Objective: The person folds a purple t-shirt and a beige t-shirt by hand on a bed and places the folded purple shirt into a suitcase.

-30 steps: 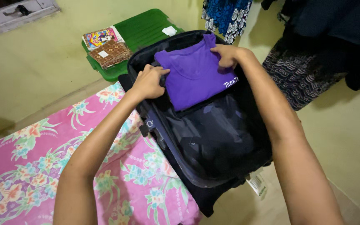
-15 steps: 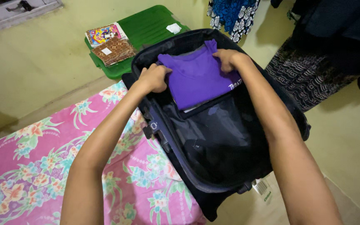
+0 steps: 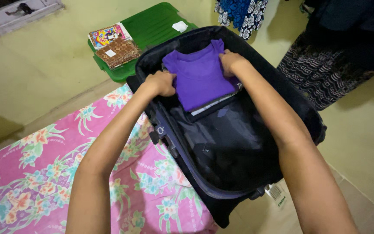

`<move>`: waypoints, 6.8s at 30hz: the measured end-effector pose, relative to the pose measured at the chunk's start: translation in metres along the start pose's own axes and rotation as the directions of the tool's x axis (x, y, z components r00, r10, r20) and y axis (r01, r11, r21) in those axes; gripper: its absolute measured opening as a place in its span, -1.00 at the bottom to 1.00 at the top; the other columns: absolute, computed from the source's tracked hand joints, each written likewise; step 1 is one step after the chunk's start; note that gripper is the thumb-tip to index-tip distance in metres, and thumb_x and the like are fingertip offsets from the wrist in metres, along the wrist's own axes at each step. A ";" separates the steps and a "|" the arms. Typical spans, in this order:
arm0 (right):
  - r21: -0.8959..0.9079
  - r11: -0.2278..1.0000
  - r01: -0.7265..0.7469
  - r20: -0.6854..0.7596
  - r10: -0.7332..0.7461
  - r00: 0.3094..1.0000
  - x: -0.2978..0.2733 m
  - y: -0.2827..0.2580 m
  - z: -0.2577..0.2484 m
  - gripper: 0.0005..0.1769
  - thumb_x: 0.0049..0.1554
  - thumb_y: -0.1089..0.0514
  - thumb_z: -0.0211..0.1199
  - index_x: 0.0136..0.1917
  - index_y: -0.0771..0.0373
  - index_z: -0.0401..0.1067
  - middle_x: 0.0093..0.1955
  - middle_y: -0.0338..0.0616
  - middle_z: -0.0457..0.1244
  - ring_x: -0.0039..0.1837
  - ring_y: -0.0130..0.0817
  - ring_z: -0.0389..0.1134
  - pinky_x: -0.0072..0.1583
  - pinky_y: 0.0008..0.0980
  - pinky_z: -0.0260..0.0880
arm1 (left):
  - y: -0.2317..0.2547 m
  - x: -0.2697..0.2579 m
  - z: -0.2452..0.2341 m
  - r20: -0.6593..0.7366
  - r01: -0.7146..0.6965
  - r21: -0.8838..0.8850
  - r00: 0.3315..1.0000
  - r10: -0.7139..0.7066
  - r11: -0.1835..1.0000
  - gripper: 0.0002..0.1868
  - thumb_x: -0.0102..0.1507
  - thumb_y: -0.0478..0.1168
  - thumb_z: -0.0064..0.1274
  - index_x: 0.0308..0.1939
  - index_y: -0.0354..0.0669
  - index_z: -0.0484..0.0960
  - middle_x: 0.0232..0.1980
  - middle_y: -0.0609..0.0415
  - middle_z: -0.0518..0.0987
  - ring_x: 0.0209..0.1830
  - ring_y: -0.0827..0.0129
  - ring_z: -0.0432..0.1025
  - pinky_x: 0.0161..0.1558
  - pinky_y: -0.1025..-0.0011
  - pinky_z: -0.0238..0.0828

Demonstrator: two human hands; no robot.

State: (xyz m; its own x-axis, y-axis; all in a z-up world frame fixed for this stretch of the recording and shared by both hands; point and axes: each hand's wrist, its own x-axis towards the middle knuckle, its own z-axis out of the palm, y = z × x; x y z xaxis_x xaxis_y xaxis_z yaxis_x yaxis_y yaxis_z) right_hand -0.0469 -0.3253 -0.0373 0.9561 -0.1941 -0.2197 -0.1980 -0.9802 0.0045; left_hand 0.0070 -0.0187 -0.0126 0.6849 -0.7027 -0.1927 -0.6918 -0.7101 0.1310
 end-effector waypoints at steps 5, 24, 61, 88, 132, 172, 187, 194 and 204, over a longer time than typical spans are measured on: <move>-0.103 0.985 -0.136 -0.199 0.114 0.973 0.002 -0.028 0.013 -0.53 0.18 0.17 0.21 0.36 0.23 0.42 0.57 0.15 0.06 0.34 0.24 0.33 0.25 0.05 0.43 | 0.001 0.020 0.006 0.193 0.124 0.067 0.972 -0.134 0.990 -0.15 0.13 0.31 0.22 0.27 -0.24 0.57 0.49 -0.29 0.34 0.50 -0.29 0.18 0.44 -0.04 0.19; -0.356 0.924 0.140 -0.299 -0.254 0.920 0.021 0.001 0.047 -0.20 0.06 0.17 0.23 0.50 0.52 0.13 0.59 0.23 0.00 0.60 0.02 0.00 0.50 -0.17 0.03 | 0.024 0.023 0.004 0.017 0.095 0.387 0.994 -0.110 0.917 0.18 -0.12 0.63 0.22 0.37 -0.06 0.53 0.50 0.01 0.31 0.52 -0.10 -0.02 0.41 -0.09 -0.15; -0.171 0.978 0.122 -0.269 -0.166 0.949 -0.106 0.007 0.015 -0.74 0.07 0.08 0.27 -0.13 0.32 0.58 -0.04 0.18 0.41 0.05 0.16 0.45 0.08 0.06 0.47 | 0.029 0.015 0.039 -0.265 -0.334 0.038 0.905 0.332 0.942 -0.87 0.07 -0.19 0.22 -0.35 -0.10 0.79 -0.22 -0.23 0.68 -0.18 -0.14 0.59 -0.10 0.03 0.56; -0.140 0.983 0.117 -0.405 -0.165 0.899 -0.263 -0.068 -0.012 -0.71 0.26 -0.03 0.15 -0.04 0.24 0.46 -0.29 0.17 0.35 -0.19 0.21 0.41 -0.12 0.13 0.40 | 0.057 -0.138 0.006 -0.718 -0.470 -0.105 0.645 0.261 0.876 -0.85 0.20 -0.09 0.24 -0.24 0.00 0.82 -0.49 -0.14 0.63 -0.46 -0.05 0.56 -0.32 0.06 0.52; 0.359 0.813 0.458 -0.428 -0.292 0.855 -0.296 -0.344 0.064 -0.75 0.15 0.11 0.22 0.02 0.29 0.54 -0.13 0.02 0.42 -0.11 -0.05 0.47 -0.05 -0.11 0.45 | -0.116 -0.394 0.101 -0.533 -0.145 -0.549 0.820 -0.211 0.823 -0.79 0.26 -0.15 0.08 -0.23 -0.18 0.75 -0.30 -0.13 0.67 -0.29 0.03 0.56 -0.20 0.10 0.45; 0.144 0.681 0.718 -0.666 -0.470 0.579 -0.293 -0.349 0.098 -0.76 0.12 0.15 0.42 0.05 0.25 0.54 0.08 -0.09 0.31 0.12 -0.04 0.39 0.11 -0.14 0.43 | -0.127 -0.466 0.153 -0.486 0.138 -0.541 0.754 -0.442 0.830 -0.79 0.21 -0.18 0.12 -0.16 -0.22 0.69 -0.37 -0.10 0.63 -0.31 0.06 0.55 -0.25 0.10 0.44; 0.204 0.646 0.736 -0.510 -0.572 0.643 -0.279 -0.370 0.099 -0.63 0.11 0.16 0.35 0.18 0.25 0.47 0.31 0.03 0.20 0.12 -0.08 0.42 0.06 -0.10 0.46 | -0.136 -0.471 0.154 -0.538 0.140 -0.542 0.700 -0.470 0.829 -0.83 0.19 -0.24 0.13 -0.20 -0.22 0.71 -0.24 -0.12 0.68 -0.25 0.03 0.58 -0.22 0.11 0.48; 0.216 0.635 0.742 -0.435 -0.617 0.655 -0.273 -0.388 0.102 -0.60 0.08 0.16 0.33 0.19 0.25 0.46 0.28 0.02 0.21 0.09 -0.05 0.40 0.08 -0.06 0.43 | -0.136 -0.497 0.167 -0.529 0.163 -0.557 0.686 -0.499 0.815 -0.86 0.21 -0.24 0.11 -0.26 -0.24 0.69 -0.25 -0.11 0.63 -0.27 0.04 0.53 -0.21 0.10 0.45; 0.107 0.533 0.839 -0.439 -0.732 0.521 -0.266 -0.426 0.118 -0.74 0.11 0.19 0.30 0.09 0.25 0.48 0.11 0.01 0.28 0.15 0.03 0.34 0.11 -0.05 0.40 | -0.131 -0.549 0.169 -0.505 0.266 -0.581 0.623 -0.597 0.769 -0.87 0.23 -0.26 0.08 -0.27 -0.26 0.67 -0.24 -0.11 0.59 -0.19 0.01 0.49 -0.15 0.07 0.40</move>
State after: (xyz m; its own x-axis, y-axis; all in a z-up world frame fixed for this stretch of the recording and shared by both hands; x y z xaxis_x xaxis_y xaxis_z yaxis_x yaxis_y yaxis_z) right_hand -0.2424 0.1483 -0.0962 0.7380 0.5990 0.3108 0.6736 -0.6812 -0.2866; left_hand -0.3176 0.4677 -0.0886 0.9554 -0.0359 0.2931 -0.2169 -0.7586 0.6144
